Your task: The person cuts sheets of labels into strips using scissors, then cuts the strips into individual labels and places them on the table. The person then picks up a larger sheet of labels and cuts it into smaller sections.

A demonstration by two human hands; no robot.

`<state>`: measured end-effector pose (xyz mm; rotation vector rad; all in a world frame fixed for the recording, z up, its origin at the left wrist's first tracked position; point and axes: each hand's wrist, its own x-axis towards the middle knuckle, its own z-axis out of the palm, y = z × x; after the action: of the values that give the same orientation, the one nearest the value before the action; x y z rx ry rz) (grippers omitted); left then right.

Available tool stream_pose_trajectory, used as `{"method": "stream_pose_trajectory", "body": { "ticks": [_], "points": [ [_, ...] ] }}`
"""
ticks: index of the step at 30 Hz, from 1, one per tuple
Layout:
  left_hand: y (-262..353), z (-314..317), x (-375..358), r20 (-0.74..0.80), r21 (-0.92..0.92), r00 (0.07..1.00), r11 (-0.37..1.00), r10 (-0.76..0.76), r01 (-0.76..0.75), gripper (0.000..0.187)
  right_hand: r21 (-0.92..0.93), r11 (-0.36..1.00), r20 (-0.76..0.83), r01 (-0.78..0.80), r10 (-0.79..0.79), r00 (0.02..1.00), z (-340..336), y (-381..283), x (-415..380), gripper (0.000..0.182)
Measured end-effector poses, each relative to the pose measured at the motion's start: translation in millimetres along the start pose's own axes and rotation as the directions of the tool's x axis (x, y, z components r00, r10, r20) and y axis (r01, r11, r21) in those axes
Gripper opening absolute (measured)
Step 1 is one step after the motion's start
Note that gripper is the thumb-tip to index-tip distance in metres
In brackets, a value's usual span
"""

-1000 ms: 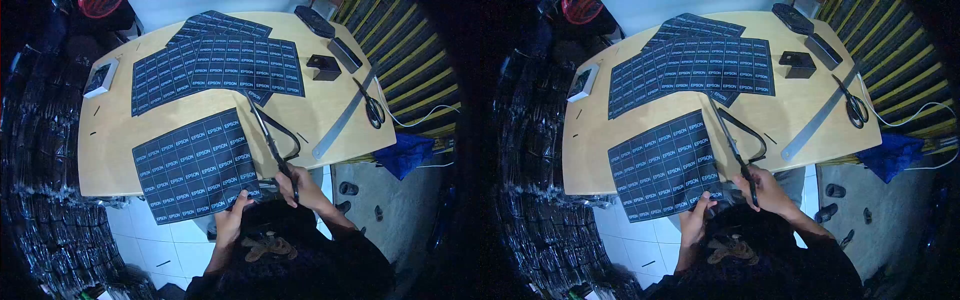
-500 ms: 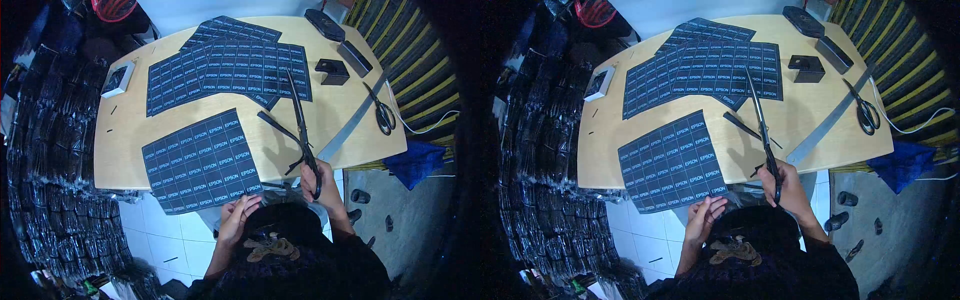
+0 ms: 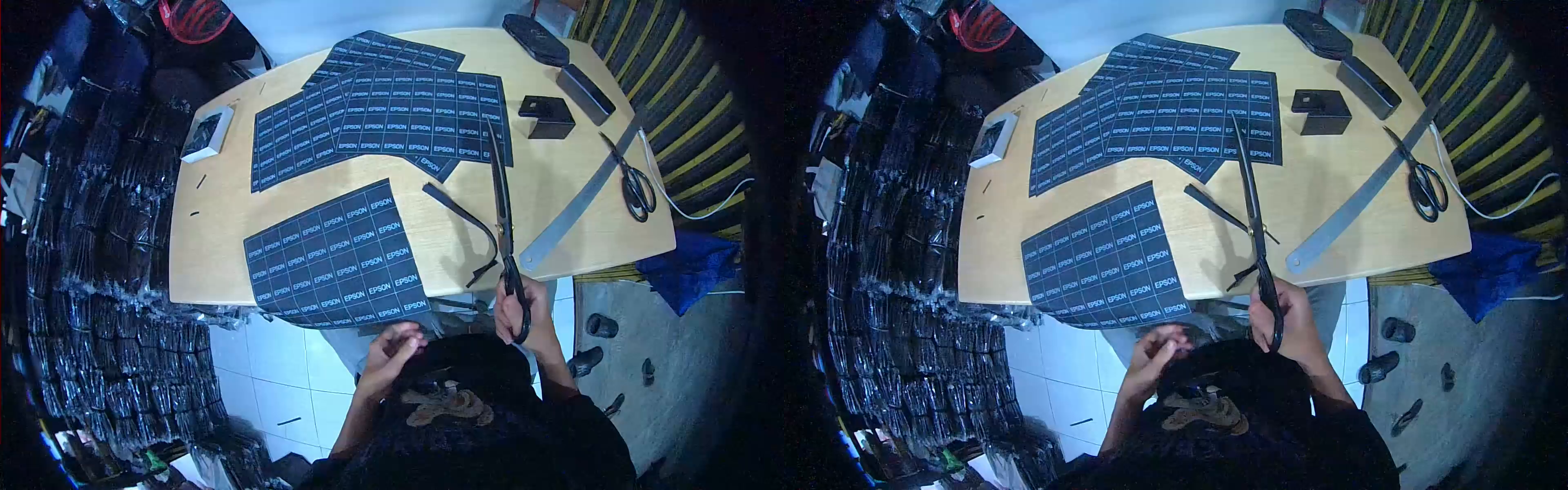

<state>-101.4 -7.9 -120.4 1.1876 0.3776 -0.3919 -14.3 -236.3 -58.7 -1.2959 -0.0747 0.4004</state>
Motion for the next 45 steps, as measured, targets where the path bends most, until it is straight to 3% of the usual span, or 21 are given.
{"method": "stream_pose_trajectory", "body": {
  "ticks": [1,3,4,9,11,12,15,16,17,18,19,21,23,24,26,31,34,37,38,41,45],
  "points": [
    [-2.6,1.6,2.4,-0.004,0.004,1.000,1.000,0.000,0.000,0.025,0.024,0.999,0.022,0.031,-0.031,0.999,1.0,3.1,-1.6,0.033],
    [-5.4,10.1,11.9,-0.009,-0.586,1.000,0.810,-0.001,-0.005,0.024,0.056,0.998,0.013,0.015,-0.016,1.000,4.2,6.8,-3.3,0.037],
    [-4.6,14.6,16.0,-0.045,-0.667,0.999,0.745,0.004,-0.033,0.020,0.090,0.996,0.012,0.027,-0.029,1.000,6.3,8.1,-3.6,0.037],
    [-4.1,17.5,24.9,-0.220,-0.612,0.975,0.781,-0.018,-0.123,0.010,0.144,0.989,0.042,0.033,-0.040,0.998,10.3,10.5,-3.2,0.038],
    [-0.5,19.9,24.0,-0.394,-0.561,0.914,0.813,-0.095,-0.157,0.007,0.047,0.999,0.076,-0.024,0.021,0.997,9.7,12.6,-4.9,0.035],
    [0.5,20.1,21.9,-0.395,-0.561,0.913,0.813,-0.096,-0.157,0.007,0.047,0.999,0.077,-0.026,0.022,0.997,11.1,14.2,-7.7,0.035],
    [8.0,23.8,13.4,-0.392,-0.505,0.920,0.831,0.020,-0.234,0.007,-0.066,0.978,0.022,-0.199,0.201,0.979,18.3,18.3,-23.8,0.027],
    [13.7,27.7,8.7,-0.425,-0.457,0.905,0.854,0.037,-0.249,0.007,0.079,0.946,0.100,-0.315,0.307,0.946,20.7,15.5,-30.6,0.026],
    [19.2,31.8,3.9,-0.456,-0.409,0.889,0.874,0.053,-0.262,0.007,0.080,0.944,0.095,-0.321,0.313,0.945,23.4,21.8,-35.8,0.026],
    [25.5,36.2,1.1,-0.477,-0.395,0.877,0.878,0.055,-0.270,0.008,0.140,0.918,0.106,-0.371,0.359,0.927,26.7,32.5,-40.6,0.038],
    [30.1,40.3,-0.5,-0.474,-0.397,0.879,0.880,0.045,-0.259,0.008,0.201,0.885,0.117,-0.419,0.403,0.908,29.0,44.3,-45.7,0.051],
    [34.1,46.5,-2.2,-0.450,-0.422,0.868,0.807,0.211,-0.415,0.010,0.162,0.852,0.184,-0.498,0.469,0.864,24.1,50.4,-53.4,0.047],
    [24.9,43.5,-3.9,-0.490,-0.395,0.846,0.812,0.211,-0.431,0.014,0.036,0.888,0.276,-0.458,0.432,0.859,31.6,27.8,-51.9,0.039],
    [22.7,42.3,-4.4,-0.473,-0.353,0.849,0.833,0.235,-0.427,0.018,-0.067,0.884,0.231,-0.463,0.465,0.855,34.6,25.4,-52.2,0.037],
    [16.4,39.8,-4.5,-0.407,-0.316,0.850,0.821,0.335,-0.475,0.022,-0.020,0.832,0.201,-0.554,0.546,0.813,42.0,20.6,-47.7,0.038],
    [12.0,38.6,-10.6,-0.424,-0.219,0.835,0.855,0.350,-0.470,0.026,0.022,0.728,0.132,-0.685,0.677,0.724,55.9,-1.4,-24.1,0.045],
    [11.6,35.5,-13.4,-0.436,-0.149,0.846,0.902,0.308,-0.405,0.042,-0.015,0.773,0.129,-0.635,0.631,0.765,60.3,-1.2,-14.9,0.046],
    [17.0,33.9,-11.5,-0.414,-0.137,0.845,0.895,0.339,-0.426,0.043,-0.018,0.787,0.119,-0.617,0.614,0.780,62.7,-7.8,-12.1,0.045],
    [21.0,43.3,-9.0,-0.499,-0.243,0.805,0.840,0.321,-0.485,0.043,-0.016,0.793,0.126,-0.609,0.606,0.786,63.8,-9.6,-11.7,0.045],
    [15.5,30.5,-8.5,-0.459,-0.217,0.829,0.865,0.319,-0.453,0.046,-0.029,0.776,0.118,-0.630,0.629,0.768,60.1,-7.0,-17.6,0.045],
    [24.7,38.4,-5.6,-0.477,-0.280,0.797,0.796,0.370,-0.537,0.052,-0.033,0.766,0.152,-0.643,0.639,0.754,62.3,-13.2,-24.2,0.044]
  ]
}}
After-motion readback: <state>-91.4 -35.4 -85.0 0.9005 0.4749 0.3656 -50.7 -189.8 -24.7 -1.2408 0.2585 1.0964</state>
